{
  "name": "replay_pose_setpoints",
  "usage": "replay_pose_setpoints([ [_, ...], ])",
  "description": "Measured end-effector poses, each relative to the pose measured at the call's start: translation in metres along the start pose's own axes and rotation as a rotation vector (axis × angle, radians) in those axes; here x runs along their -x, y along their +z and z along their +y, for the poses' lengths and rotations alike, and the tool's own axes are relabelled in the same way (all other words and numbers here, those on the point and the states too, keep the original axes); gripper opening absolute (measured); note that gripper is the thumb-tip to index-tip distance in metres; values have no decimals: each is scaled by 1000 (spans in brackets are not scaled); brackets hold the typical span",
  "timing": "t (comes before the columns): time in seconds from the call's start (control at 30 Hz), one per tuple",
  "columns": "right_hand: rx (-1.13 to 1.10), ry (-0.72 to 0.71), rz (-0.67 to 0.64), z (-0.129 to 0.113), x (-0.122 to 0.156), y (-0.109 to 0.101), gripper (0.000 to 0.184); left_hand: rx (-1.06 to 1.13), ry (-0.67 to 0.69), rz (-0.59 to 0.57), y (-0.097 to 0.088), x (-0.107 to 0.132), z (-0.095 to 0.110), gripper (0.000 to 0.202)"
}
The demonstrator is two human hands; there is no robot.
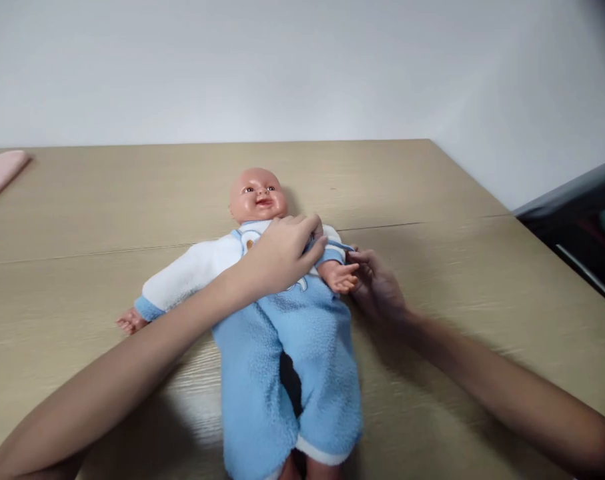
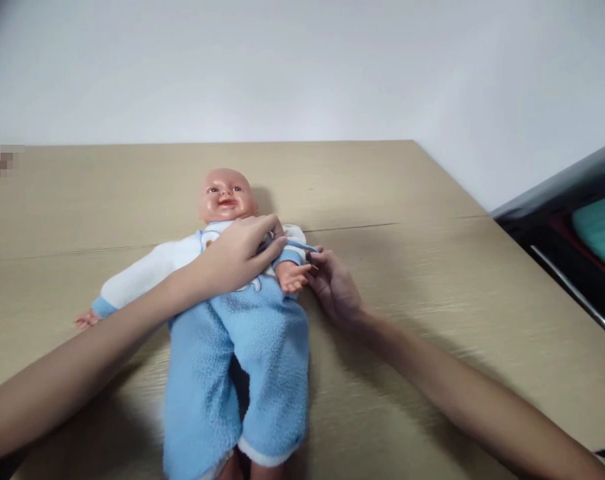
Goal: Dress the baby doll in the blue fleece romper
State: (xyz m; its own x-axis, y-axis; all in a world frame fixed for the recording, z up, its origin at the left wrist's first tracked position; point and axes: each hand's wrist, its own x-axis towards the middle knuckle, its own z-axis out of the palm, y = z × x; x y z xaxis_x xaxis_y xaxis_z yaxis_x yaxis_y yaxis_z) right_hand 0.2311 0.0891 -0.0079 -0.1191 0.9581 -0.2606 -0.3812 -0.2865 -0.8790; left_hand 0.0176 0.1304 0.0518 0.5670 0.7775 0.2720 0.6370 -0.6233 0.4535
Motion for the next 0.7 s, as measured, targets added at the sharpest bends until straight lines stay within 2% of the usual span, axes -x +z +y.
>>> replay_pose_setpoints([
  [0.2,79,-79,33,-4,-22,4,43,67,-161,37,3,-6,-2,12],
  [0.33,148,-182,47,-6,-35,2,43,151,-186,40,2,-6,-3,10],
  [0.47,286,-180,-75,-11,-52,-2,32,158,-161,47,1,-6,-3,12],
  [0.57,306,-147,-152,-16,-72,-2,22,109,-157,87,2,-5,-2,10],
  [0.7,345,-97,-269,-15,-96,6,29,23,-185,139,1,-4,0,9],
])
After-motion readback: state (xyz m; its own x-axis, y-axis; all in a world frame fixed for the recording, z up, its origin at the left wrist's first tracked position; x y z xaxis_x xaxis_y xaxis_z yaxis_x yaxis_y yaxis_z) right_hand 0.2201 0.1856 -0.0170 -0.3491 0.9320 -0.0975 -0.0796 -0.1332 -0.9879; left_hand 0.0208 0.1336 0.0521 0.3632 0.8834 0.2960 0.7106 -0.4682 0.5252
